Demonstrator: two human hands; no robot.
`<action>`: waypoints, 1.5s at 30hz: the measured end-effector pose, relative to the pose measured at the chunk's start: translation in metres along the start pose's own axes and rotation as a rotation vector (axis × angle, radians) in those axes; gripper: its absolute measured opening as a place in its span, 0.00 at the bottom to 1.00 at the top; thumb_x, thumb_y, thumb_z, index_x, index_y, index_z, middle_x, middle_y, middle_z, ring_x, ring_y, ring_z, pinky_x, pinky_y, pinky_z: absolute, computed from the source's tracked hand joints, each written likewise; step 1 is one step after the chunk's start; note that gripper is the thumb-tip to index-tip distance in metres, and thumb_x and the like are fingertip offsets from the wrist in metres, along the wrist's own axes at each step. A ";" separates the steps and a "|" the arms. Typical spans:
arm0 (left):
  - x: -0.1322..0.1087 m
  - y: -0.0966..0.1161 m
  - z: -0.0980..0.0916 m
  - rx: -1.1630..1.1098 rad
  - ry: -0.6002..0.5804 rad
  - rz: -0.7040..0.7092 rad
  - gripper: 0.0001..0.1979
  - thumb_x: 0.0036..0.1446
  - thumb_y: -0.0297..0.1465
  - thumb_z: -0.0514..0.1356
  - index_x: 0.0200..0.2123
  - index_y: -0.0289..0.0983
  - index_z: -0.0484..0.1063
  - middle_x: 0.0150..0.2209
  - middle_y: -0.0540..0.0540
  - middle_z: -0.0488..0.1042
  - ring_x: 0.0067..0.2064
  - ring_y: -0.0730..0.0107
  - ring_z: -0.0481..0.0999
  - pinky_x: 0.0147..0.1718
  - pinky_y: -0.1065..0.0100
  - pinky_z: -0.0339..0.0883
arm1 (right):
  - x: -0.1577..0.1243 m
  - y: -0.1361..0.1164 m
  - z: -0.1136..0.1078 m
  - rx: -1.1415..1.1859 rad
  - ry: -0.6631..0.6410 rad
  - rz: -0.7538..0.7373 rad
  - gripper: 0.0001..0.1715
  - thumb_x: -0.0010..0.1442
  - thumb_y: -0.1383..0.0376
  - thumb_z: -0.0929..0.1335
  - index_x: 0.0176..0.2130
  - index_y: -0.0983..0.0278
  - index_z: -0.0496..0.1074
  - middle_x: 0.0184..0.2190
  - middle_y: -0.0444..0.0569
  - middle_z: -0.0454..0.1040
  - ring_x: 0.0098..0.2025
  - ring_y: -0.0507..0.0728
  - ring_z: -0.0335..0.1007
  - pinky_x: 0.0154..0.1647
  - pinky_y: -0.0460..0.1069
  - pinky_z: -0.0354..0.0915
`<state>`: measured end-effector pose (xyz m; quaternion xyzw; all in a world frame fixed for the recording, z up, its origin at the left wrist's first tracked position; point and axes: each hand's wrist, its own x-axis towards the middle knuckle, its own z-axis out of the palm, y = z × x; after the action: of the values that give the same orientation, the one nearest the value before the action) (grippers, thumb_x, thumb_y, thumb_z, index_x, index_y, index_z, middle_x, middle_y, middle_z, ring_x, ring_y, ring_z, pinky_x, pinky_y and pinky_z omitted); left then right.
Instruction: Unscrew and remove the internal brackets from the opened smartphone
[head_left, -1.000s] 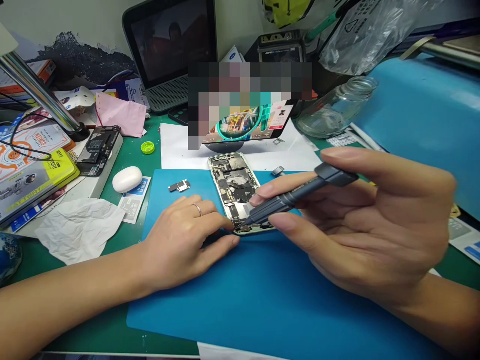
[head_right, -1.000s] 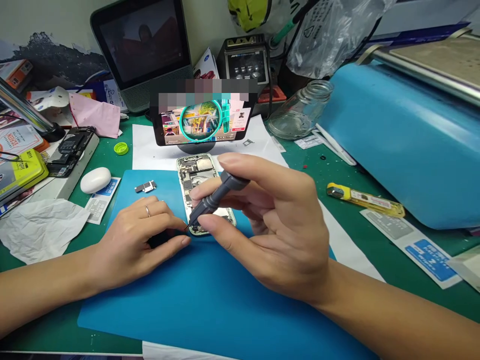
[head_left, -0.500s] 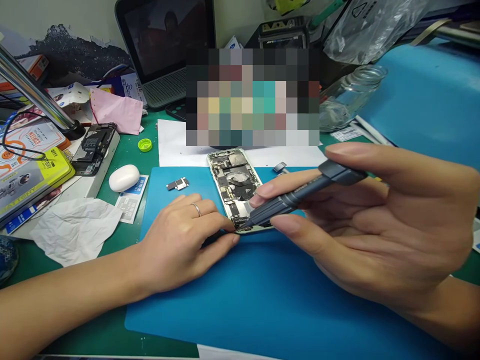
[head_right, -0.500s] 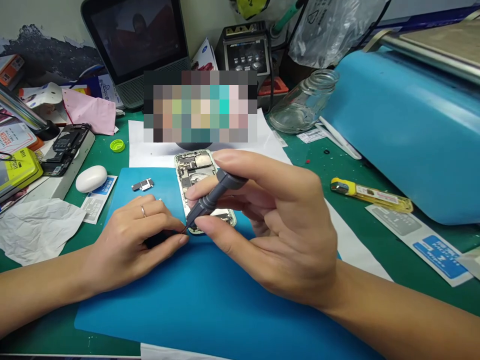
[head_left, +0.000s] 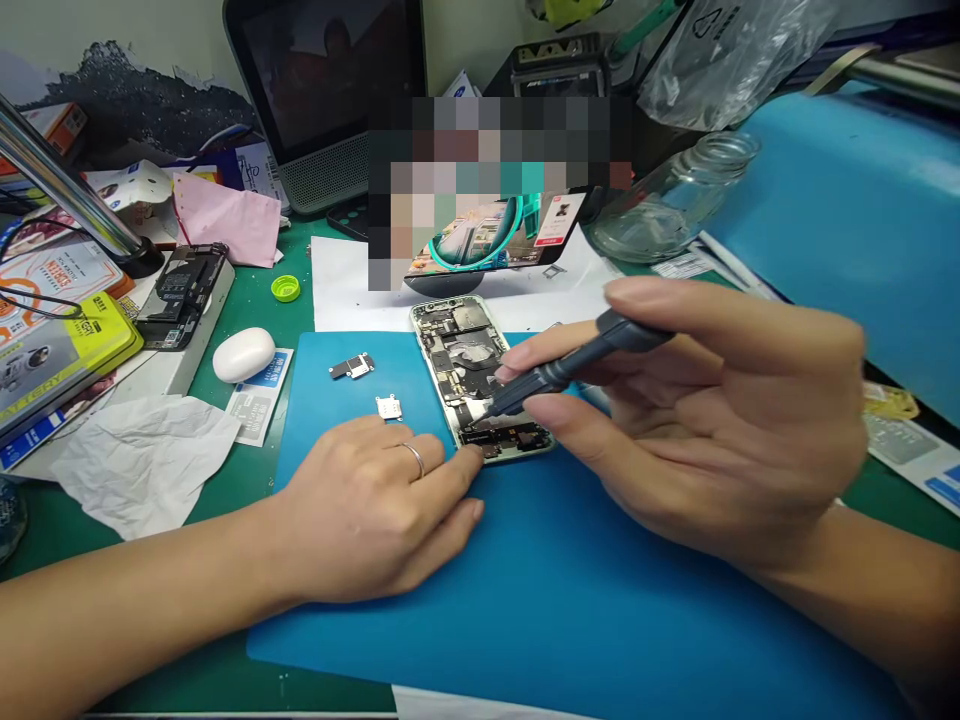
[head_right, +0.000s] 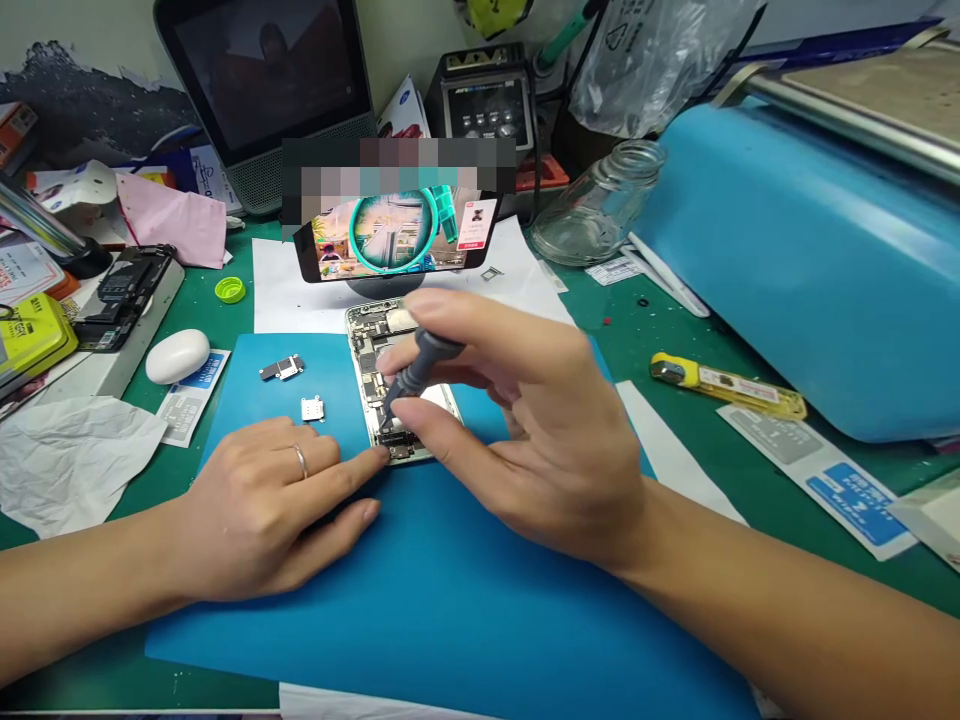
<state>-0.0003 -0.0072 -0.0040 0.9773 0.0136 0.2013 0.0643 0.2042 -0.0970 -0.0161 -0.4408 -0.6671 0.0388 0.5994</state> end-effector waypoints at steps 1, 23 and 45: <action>0.000 0.000 0.001 0.018 -0.023 -0.003 0.17 0.72 0.34 0.53 0.49 0.29 0.77 0.28 0.49 0.74 0.26 0.68 0.70 0.25 0.62 0.61 | 0.000 0.000 0.001 0.004 -0.020 -0.011 0.48 0.55 0.81 0.72 0.66 0.47 0.65 0.55 0.44 0.76 0.47 0.54 0.81 0.47 0.49 0.83; 0.001 0.000 0.000 0.033 -0.090 0.001 0.18 0.72 0.35 0.53 0.52 0.28 0.76 0.31 0.48 0.76 0.28 0.66 0.74 0.25 0.59 0.68 | -0.006 0.003 0.001 -0.042 -0.092 0.031 0.48 0.55 0.81 0.73 0.66 0.48 0.65 0.56 0.42 0.76 0.49 0.54 0.82 0.51 0.46 0.82; 0.001 0.001 0.001 0.041 -0.086 0.010 0.18 0.71 0.35 0.53 0.50 0.28 0.77 0.30 0.48 0.76 0.28 0.64 0.74 0.26 0.58 0.68 | -0.005 0.010 -0.005 -0.087 -0.161 -0.116 0.50 0.55 0.79 0.73 0.68 0.48 0.62 0.57 0.45 0.77 0.53 0.60 0.79 0.53 0.56 0.80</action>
<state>0.0015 -0.0078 -0.0042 0.9863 0.0100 0.1590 0.0438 0.2128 -0.0962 -0.0239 -0.4225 -0.7386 0.0105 0.5252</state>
